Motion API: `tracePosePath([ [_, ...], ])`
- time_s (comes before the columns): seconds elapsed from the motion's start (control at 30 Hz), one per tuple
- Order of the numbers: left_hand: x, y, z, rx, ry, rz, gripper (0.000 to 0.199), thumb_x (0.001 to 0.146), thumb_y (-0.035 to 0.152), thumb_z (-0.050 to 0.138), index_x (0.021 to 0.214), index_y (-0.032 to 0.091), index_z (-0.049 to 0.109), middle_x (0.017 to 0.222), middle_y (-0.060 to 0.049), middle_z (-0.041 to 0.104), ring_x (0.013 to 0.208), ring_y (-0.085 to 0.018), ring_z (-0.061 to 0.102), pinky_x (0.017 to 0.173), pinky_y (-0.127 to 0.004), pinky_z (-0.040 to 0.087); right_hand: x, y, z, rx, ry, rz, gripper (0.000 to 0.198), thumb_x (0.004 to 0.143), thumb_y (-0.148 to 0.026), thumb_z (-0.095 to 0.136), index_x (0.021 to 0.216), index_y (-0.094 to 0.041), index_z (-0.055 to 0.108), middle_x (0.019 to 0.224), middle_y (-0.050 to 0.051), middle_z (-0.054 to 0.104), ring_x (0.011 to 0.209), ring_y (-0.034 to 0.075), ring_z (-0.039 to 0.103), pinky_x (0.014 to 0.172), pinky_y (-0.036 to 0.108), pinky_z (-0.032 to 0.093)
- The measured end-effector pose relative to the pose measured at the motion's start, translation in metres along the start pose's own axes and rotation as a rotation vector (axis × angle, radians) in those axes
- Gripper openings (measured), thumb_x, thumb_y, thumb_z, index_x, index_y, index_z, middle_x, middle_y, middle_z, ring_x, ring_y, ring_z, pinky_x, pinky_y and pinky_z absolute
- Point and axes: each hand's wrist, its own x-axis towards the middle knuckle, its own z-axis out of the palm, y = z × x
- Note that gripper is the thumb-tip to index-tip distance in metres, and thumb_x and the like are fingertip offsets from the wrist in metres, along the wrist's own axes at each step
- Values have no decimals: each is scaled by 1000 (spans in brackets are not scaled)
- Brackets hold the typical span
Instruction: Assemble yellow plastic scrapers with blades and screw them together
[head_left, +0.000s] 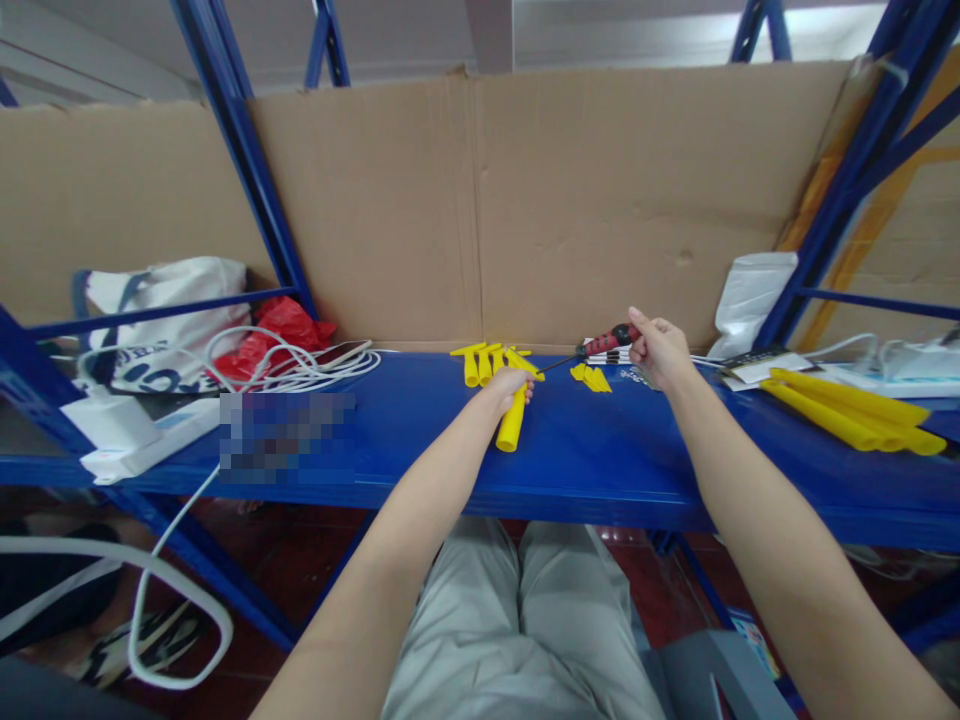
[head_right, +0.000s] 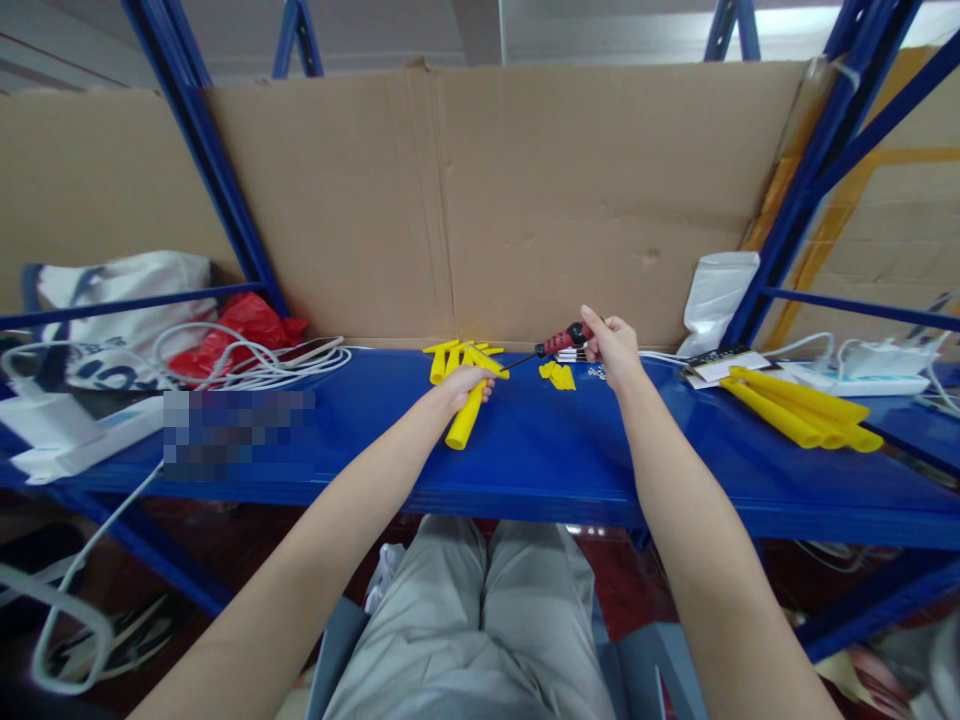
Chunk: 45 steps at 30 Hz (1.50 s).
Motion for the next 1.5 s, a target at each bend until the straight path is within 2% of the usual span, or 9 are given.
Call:
tracePosePath([
  [0.23,-2,1,0,-10,2,6,11,80,4,49,74,14,49,43,5,42,36,-5,37,41,-18,31,1,1,0,-55,36,-18,50,57,-56,72,60,-22,35,35,-10,36,29,6,36,30,19,27],
  [0.4,0,0,0,-9,11,3,11,79,4,49,75,14,49,42,6,42,35,-5,36,41,-18,30,3,4,0,-17,-40,-28,47,56,-55,73,66,-21,42,40,-10,38,31,5,38,31,19,29],
  [0.53,0,0,0,-12,15,2,18,78,2,48,67,15,45,42,6,41,35,-4,36,41,-18,29,4,5,-1,5,-95,-30,45,57,-52,74,72,-20,46,42,-10,41,33,6,41,33,19,30],
  [1.17,-1,-1,1,-36,10,6,22,79,3,49,62,15,43,43,5,42,34,-3,35,39,-17,28,1,3,1,-16,-40,-58,48,59,-52,73,66,-22,35,42,-10,39,32,6,38,33,19,29],
  [1.5,-8,3,2,-13,-13,14,12,80,4,47,74,15,48,43,6,41,35,-5,37,41,-18,30,3,5,1,-30,29,-98,49,59,-56,70,66,-22,34,43,-10,36,33,5,38,33,19,29],
])
